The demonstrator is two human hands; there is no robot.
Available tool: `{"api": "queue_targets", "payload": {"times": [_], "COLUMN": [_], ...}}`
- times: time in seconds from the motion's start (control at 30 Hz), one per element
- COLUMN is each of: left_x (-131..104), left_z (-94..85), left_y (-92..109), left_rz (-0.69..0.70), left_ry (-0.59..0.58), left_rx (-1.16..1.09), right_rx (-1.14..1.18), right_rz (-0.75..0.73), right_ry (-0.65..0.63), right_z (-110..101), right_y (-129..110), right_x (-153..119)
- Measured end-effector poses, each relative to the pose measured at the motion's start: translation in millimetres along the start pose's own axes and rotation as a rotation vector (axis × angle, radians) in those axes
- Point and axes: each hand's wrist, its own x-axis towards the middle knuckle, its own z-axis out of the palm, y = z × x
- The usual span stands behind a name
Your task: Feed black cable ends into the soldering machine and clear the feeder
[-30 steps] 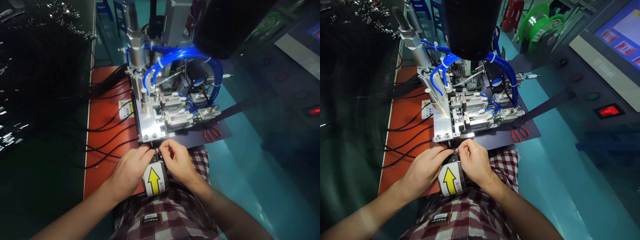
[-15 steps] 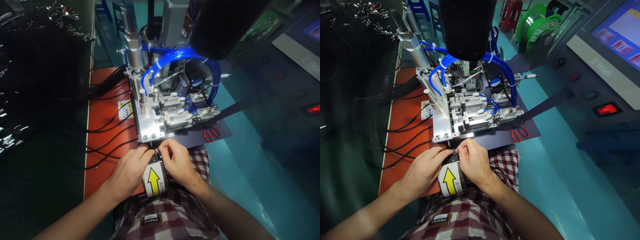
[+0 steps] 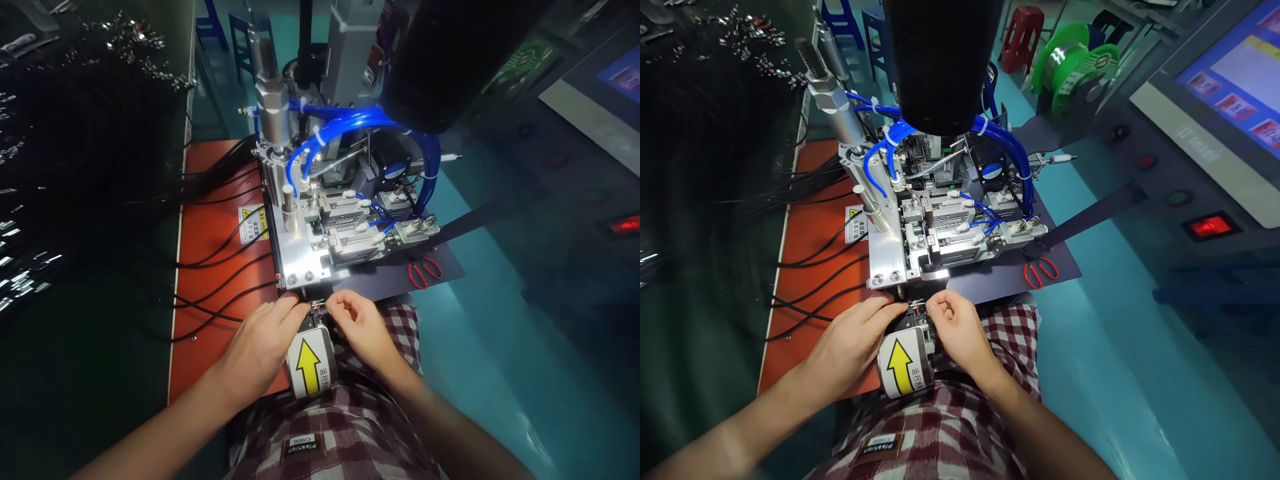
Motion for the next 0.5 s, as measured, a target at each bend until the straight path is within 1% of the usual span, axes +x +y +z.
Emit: {"api": "queue_targets", "payload": {"times": [0.1, 0.17, 0.23, 0.3, 0.33, 0.37, 0.4, 0.43, 0.5], "left_x": [0.1, -0.3, -0.8, -1.2, -1.2, -1.2, -1.1, -0.9, -0.5], "left_z": [1.1, 1.7, 1.8, 1.3, 1.1, 0.8, 0.5, 0.2, -0.1], "left_y": [-0.3, -0.5, -0.5, -0.4, -0.2, -0.1, 0.0, 0.2, 0.4], "left_rz": [0.005, 0.007, 0.004, -0.001, -0.002, -0.001, 0.001, 0.002, 0.007], "left_ry": [0.006, 0.013, 0.015, 0.019, 0.021, 0.022, 0.020, 0.016, 0.013], "left_rx": [0.002, 0.006, -0.001, -0.006, -0.004, -0.001, 0.003, 0.007, 0.016], "right_rx": [0.007, -0.084, -0.282, -0.501, -0.567, -0.584, -0.543, -0.451, -0.195], "right_rz": [0.012, -0.019, -0.134, -0.294, -0.349, -0.370, -0.356, -0.309, -0.159], "right_ry": [-0.041, -0.009, 0.059, 0.115, 0.134, 0.138, 0.127, 0.100, 0.011], "right_z": [4.1, 5.9, 6.0, 4.9, 4.1, 3.4, 2.7, 1.9, 0.3], "right_y": [-1.3, -7.0, -15.0, -21.9, -23.9, -24.4, -23.5, -21.2, -14.1], "right_x": [-8.9, -13.1, -15.9, -16.9, -16.3, -14.9, -12.7, -9.7, -2.9]}}
